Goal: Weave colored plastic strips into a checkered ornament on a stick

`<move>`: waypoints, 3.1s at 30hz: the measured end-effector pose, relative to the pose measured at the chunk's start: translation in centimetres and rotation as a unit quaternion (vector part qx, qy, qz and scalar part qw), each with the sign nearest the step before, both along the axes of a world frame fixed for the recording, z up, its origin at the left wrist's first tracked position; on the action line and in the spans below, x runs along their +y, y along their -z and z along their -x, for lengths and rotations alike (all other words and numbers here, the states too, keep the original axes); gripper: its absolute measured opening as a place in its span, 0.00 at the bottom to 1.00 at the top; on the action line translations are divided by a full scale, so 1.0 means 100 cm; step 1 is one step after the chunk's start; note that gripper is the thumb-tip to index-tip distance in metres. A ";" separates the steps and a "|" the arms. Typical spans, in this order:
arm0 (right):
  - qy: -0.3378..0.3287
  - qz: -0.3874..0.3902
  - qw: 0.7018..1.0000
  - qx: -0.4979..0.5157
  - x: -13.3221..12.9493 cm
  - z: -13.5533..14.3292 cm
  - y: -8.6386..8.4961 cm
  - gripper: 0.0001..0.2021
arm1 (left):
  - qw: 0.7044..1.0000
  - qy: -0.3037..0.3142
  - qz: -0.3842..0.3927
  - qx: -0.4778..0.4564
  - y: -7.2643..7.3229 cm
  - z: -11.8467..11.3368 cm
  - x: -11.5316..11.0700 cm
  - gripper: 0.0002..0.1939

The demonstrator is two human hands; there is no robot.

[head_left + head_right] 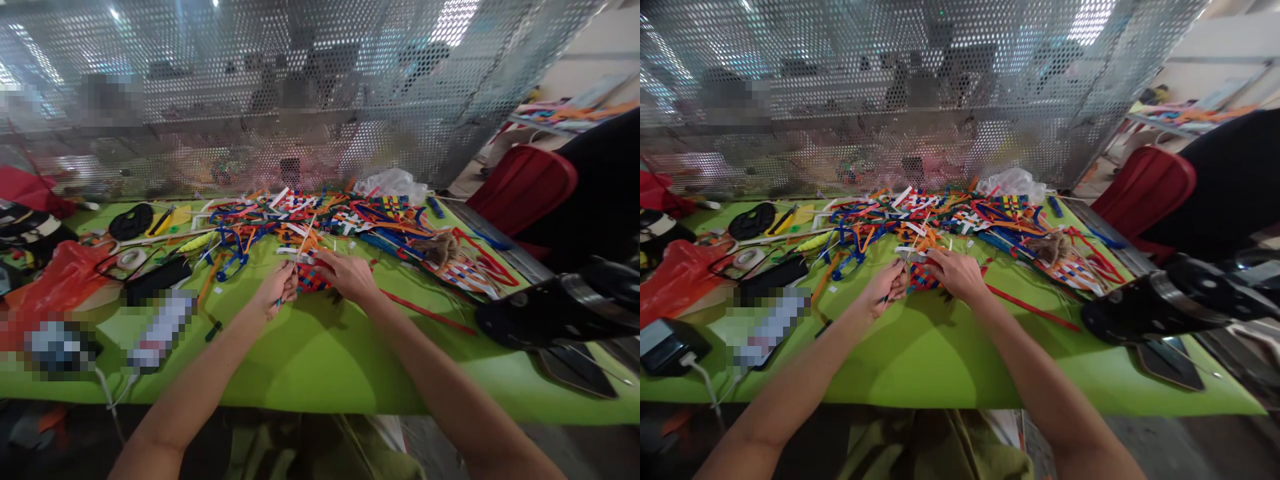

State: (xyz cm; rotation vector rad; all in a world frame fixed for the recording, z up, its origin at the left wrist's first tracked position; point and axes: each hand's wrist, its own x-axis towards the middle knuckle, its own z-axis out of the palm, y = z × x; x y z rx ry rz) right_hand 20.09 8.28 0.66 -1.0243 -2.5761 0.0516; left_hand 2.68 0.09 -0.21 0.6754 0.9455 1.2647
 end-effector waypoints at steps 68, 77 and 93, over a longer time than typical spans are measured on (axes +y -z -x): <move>0.040 0.075 0.995 0.061 0.002 -0.016 -0.004 0.22 | 0.988 0.014 -0.050 0.146 0.005 -0.001 -0.005 0.15; 0.064 0.070 0.994 0.063 0.004 -0.015 -0.003 0.21 | 0.989 0.018 -0.029 0.144 0.000 -0.004 -0.009 0.16; 0.036 0.397 0.773 0.493 0.023 -0.032 -0.019 0.20 | 0.927 0.102 -0.023 0.360 -0.010 0.006 -0.013 0.15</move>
